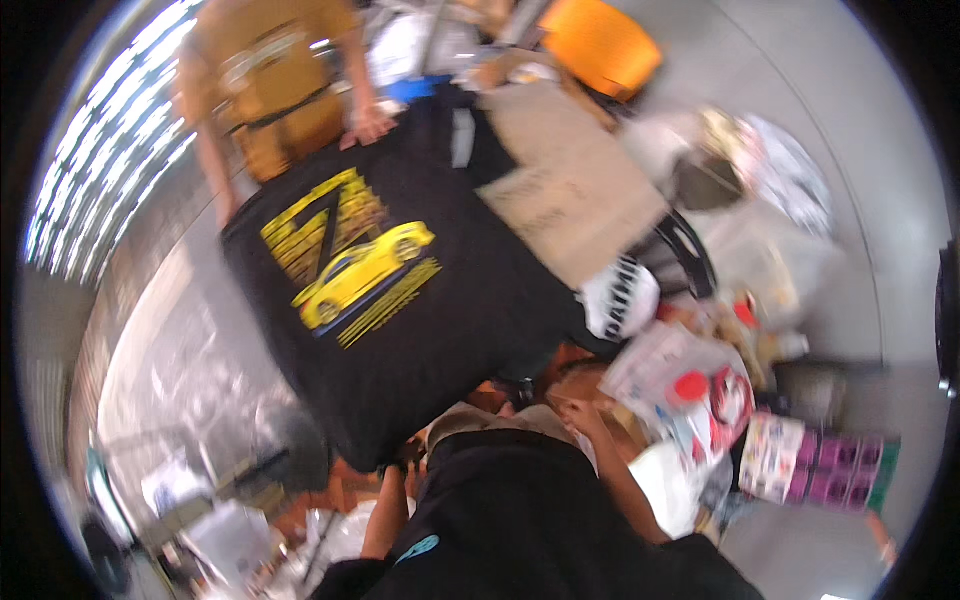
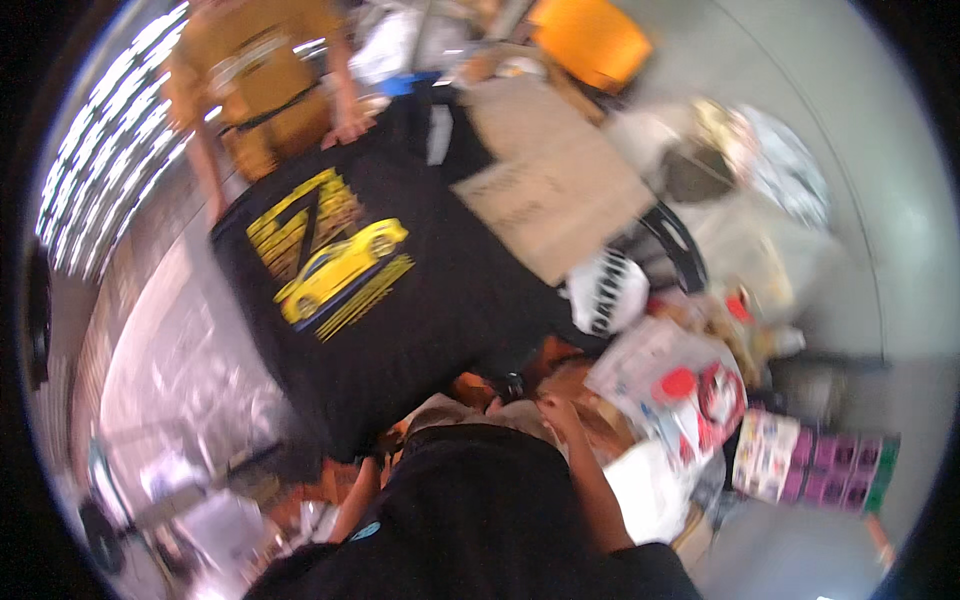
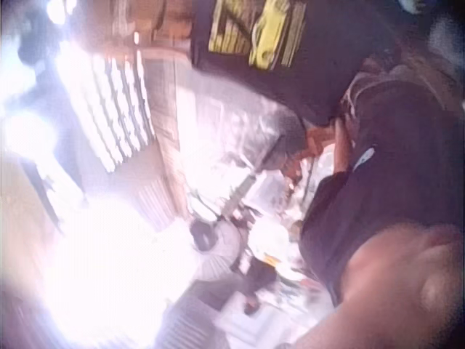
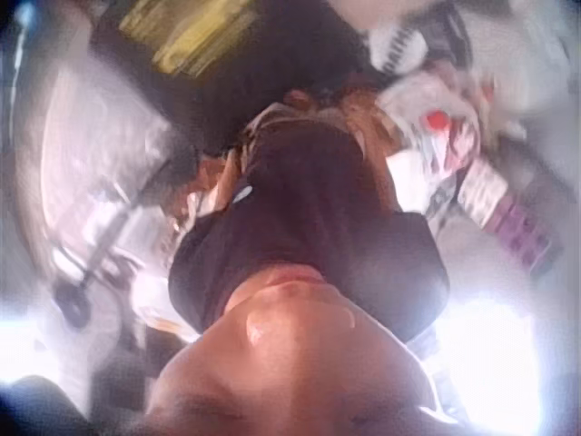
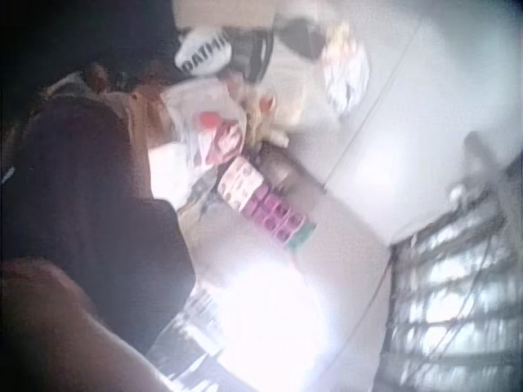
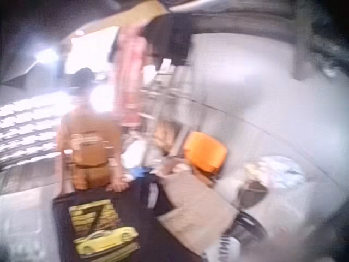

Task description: The person uses scissors to cut around various printed designs on transparent film, separating them from the larger sheet and each other on a table.

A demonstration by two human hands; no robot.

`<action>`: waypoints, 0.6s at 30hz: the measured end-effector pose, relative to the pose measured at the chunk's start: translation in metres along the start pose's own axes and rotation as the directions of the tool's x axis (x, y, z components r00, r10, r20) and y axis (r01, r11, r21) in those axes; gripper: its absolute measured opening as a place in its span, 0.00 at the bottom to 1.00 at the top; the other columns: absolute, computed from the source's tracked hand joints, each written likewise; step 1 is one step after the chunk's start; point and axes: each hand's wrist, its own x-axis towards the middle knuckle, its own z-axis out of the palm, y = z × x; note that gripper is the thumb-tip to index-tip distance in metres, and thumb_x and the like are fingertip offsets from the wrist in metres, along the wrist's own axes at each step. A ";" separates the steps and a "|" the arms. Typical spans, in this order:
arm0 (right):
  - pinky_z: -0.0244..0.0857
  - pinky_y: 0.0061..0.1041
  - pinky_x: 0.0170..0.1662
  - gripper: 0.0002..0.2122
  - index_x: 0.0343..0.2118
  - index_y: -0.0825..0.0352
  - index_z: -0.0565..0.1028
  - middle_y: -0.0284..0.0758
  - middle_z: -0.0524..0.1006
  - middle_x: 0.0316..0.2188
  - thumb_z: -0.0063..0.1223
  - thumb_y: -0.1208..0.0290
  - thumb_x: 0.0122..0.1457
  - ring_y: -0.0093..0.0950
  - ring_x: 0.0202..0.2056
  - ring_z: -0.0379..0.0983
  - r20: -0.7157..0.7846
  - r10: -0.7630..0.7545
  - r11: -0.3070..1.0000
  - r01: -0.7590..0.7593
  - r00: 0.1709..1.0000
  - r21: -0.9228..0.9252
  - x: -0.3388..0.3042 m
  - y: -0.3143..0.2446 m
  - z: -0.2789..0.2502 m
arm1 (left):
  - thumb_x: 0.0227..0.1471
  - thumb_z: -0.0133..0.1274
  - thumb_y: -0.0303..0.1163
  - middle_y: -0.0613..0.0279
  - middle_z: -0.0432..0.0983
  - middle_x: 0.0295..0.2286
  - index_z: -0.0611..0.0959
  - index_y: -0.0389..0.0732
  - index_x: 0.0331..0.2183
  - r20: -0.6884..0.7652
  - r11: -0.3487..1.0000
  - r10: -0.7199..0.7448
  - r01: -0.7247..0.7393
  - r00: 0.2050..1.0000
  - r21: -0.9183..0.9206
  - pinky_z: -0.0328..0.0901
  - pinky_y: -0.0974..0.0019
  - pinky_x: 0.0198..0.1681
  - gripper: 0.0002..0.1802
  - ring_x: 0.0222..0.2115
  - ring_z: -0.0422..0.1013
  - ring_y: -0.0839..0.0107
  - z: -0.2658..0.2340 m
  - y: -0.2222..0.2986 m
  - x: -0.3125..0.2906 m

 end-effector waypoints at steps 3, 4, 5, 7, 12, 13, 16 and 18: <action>0.69 0.25 0.27 0.11 0.34 0.72 0.79 0.33 0.78 0.22 0.54 0.67 0.59 0.22 0.21 0.74 0.008 -0.116 0.980 0.116 0.993 -0.159 0.025 -0.044 -0.004 | 0.61 0.48 0.44 0.62 0.80 0.34 0.77 0.43 0.47 -0.021 0.999 0.046 -0.046 0.999 0.008 0.70 0.61 0.36 0.18 0.31 0.76 0.66 -0.005 -0.006 -0.006; 0.69 0.26 0.27 0.11 0.34 0.71 0.79 0.33 0.77 0.22 0.54 0.67 0.59 0.22 0.21 0.74 -0.028 -0.064 0.988 0.060 0.998 -0.140 0.021 -0.040 -0.005 | 0.61 0.48 0.43 0.61 0.80 0.34 0.77 0.42 0.47 -0.026 0.999 0.050 -0.050 0.998 0.014 0.70 0.61 0.36 0.18 0.31 0.76 0.66 -0.010 -0.007 -0.008; 0.69 0.26 0.28 0.11 0.34 0.71 0.79 0.33 0.77 0.22 0.54 0.67 0.58 0.22 0.22 0.74 -0.052 -0.021 0.991 0.014 0.998 -0.132 0.021 -0.037 -0.008 | 0.61 0.48 0.43 0.61 0.80 0.34 0.77 0.42 0.47 -0.032 0.999 0.045 -0.045 0.998 0.017 0.70 0.60 0.36 0.18 0.31 0.76 0.66 -0.013 -0.005 -0.011; 0.70 0.27 0.29 0.11 0.33 0.71 0.79 0.34 0.78 0.22 0.54 0.67 0.57 0.24 0.22 0.75 -0.070 0.044 0.996 -0.049 0.997 -0.071 0.012 -0.026 -0.006 | 0.61 0.48 0.43 0.61 0.80 0.34 0.77 0.42 0.47 -0.049 0.999 0.041 -0.040 0.998 0.018 0.70 0.60 0.36 0.18 0.31 0.76 0.66 -0.020 0.001 -0.012; 0.71 0.33 0.33 0.12 0.30 0.69 0.80 0.41 0.80 0.24 0.54 0.63 0.55 0.32 0.26 0.78 -0.199 -0.042 0.972 -0.006 0.979 -0.234 -0.007 0.030 -0.015 | 0.60 0.48 0.43 0.61 0.80 0.34 0.77 0.42 0.46 -0.063 0.999 0.037 -0.035 0.997 0.033 0.70 0.60 0.36 0.18 0.31 0.76 0.66 -0.024 0.029 -0.020; 0.71 0.35 0.34 0.12 0.29 0.69 0.80 0.42 0.80 0.25 0.53 0.63 0.55 0.35 0.27 0.79 -0.235 -0.035 0.985 -0.006 0.971 -0.175 -0.016 0.041 -0.014 | 0.60 0.48 0.43 0.61 0.80 0.34 0.77 0.42 0.46 -0.051 0.996 0.046 -0.042 0.998 0.077 0.70 0.60 0.36 0.18 0.31 0.76 0.66 -0.030 0.041 -0.011; 0.70 0.39 0.37 0.12 0.28 0.68 0.79 0.44 0.80 0.27 0.52 0.63 0.56 0.42 0.31 0.79 -0.371 -0.138 0.984 0.085 0.918 -0.156 0.007 0.029 -0.044 | 0.60 0.48 0.43 0.61 0.80 0.34 0.77 0.42 0.46 -0.075 0.994 0.078 -0.072 0.994 0.080 0.70 0.60 0.36 0.18 0.31 0.76 0.65 -0.017 0.084 -0.005; 0.70 0.43 0.40 0.11 0.31 0.66 0.79 0.46 0.80 0.30 0.51 0.63 0.57 0.47 0.34 0.77 -0.564 -0.064 0.991 -0.012 0.823 -0.131 0.014 0.036 -0.075 | 0.60 0.48 0.43 0.60 0.80 0.34 0.77 0.42 0.46 -0.058 0.990 0.089 -0.082 0.994 0.112 0.70 0.60 0.36 0.18 0.31 0.76 0.65 -0.007 0.114 0.003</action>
